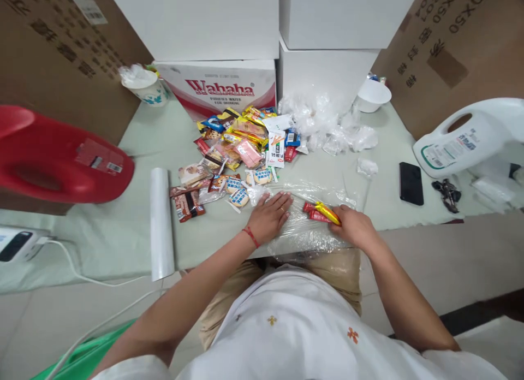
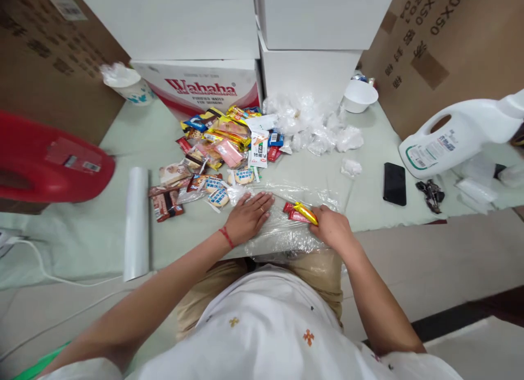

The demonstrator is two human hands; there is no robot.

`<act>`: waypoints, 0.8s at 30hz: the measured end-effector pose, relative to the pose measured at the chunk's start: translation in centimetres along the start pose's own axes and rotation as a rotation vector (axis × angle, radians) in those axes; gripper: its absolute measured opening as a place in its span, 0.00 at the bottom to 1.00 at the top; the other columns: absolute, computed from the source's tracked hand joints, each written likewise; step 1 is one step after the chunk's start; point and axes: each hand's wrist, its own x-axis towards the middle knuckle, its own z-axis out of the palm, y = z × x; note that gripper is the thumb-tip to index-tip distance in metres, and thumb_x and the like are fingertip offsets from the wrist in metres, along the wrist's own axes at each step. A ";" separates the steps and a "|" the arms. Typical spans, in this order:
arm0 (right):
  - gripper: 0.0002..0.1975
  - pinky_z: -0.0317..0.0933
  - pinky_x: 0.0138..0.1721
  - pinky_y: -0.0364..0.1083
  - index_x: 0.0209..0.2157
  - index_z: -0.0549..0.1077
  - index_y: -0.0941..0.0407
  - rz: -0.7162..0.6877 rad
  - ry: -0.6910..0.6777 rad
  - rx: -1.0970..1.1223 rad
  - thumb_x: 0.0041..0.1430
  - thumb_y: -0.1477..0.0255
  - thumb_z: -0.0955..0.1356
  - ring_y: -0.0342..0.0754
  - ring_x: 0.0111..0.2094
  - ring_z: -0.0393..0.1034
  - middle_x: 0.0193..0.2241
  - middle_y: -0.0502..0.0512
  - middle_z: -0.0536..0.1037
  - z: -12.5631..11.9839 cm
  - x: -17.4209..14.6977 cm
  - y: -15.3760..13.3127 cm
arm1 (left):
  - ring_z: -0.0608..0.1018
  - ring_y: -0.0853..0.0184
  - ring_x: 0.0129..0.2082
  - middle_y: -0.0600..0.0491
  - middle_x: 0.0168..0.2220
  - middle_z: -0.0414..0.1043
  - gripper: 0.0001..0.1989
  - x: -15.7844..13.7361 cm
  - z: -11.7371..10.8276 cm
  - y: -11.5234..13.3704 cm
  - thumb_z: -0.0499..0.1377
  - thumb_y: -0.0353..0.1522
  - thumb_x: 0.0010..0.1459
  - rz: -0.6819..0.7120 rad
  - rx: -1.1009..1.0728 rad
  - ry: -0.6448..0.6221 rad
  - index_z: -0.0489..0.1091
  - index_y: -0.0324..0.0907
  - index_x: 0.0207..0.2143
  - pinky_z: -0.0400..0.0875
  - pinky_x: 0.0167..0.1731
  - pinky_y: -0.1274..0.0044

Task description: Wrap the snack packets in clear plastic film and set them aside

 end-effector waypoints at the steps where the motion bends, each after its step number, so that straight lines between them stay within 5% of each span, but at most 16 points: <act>1: 0.11 0.49 0.28 0.46 0.47 0.73 0.52 0.026 0.006 -0.011 0.65 0.66 0.66 0.51 0.37 0.75 0.44 0.57 0.77 -0.4 0.3 0.7 | 0.62 0.56 0.71 0.48 0.71 0.61 0.25 0.0 0.4 0.2 0.46 0.37 0.74 -0.023 0.016 0.023 0.61 0.46 0.69 0.50 0.70 0.53; 4: 0.10 0.48 0.28 0.46 0.46 0.74 0.52 0.057 0.046 -0.040 0.65 0.67 0.66 0.52 0.37 0.74 0.44 0.58 0.77 -2.2 1.1 2.2 | 0.62 0.55 0.71 0.47 0.71 0.60 0.26 -0.4 0.8 1.1 0.45 0.37 0.74 -0.089 0.035 0.070 0.60 0.45 0.70 0.49 0.70 0.53; 8: 0.10 0.51 0.30 0.46 0.46 0.74 0.52 -0.090 0.106 -0.014 0.64 0.67 0.67 0.52 0.39 0.74 0.43 0.57 0.77 -3.8 1.4 1.1 | 0.63 0.54 0.71 0.46 0.71 0.59 0.27 -0.9 0.6 1.5 0.44 0.38 0.73 -0.160 0.039 0.083 0.59 0.44 0.71 0.50 0.69 0.52; 16: 0.25 0.59 0.35 0.44 0.61 0.69 0.49 -0.263 0.102 0.034 0.64 0.60 0.70 0.51 0.44 0.75 0.59 0.59 0.70 -1.9 3.0 -2.4 | 0.62 0.56 0.71 0.46 0.72 0.58 0.26 -1.9 0.1 -0.8 0.46 0.38 0.73 -0.143 0.044 0.030 0.59 0.44 0.70 0.52 0.69 0.56; 20: 0.16 0.61 0.41 0.44 0.57 0.73 0.48 -0.298 0.141 0.097 0.70 0.63 0.66 0.50 0.49 0.73 0.56 0.55 0.74 -1.7 2.8 -1.5 | 0.62 0.56 0.72 0.46 0.72 0.58 0.25 -2.1 0.0 -1.0 0.46 0.37 0.73 -0.120 0.047 0.030 0.61 0.45 0.69 0.52 0.69 0.56; 24: 0.18 0.61 0.43 0.45 0.60 0.72 0.48 -0.317 0.205 0.100 0.71 0.63 0.65 0.51 0.52 0.70 0.55 0.56 0.75 -2.0 2.8 -2.1 | 0.62 0.56 0.71 0.47 0.72 0.58 0.25 -2.1 -0.1 -0.6 0.45 0.37 0.74 -0.125 0.064 0.038 0.61 0.44 0.69 0.53 0.69 0.56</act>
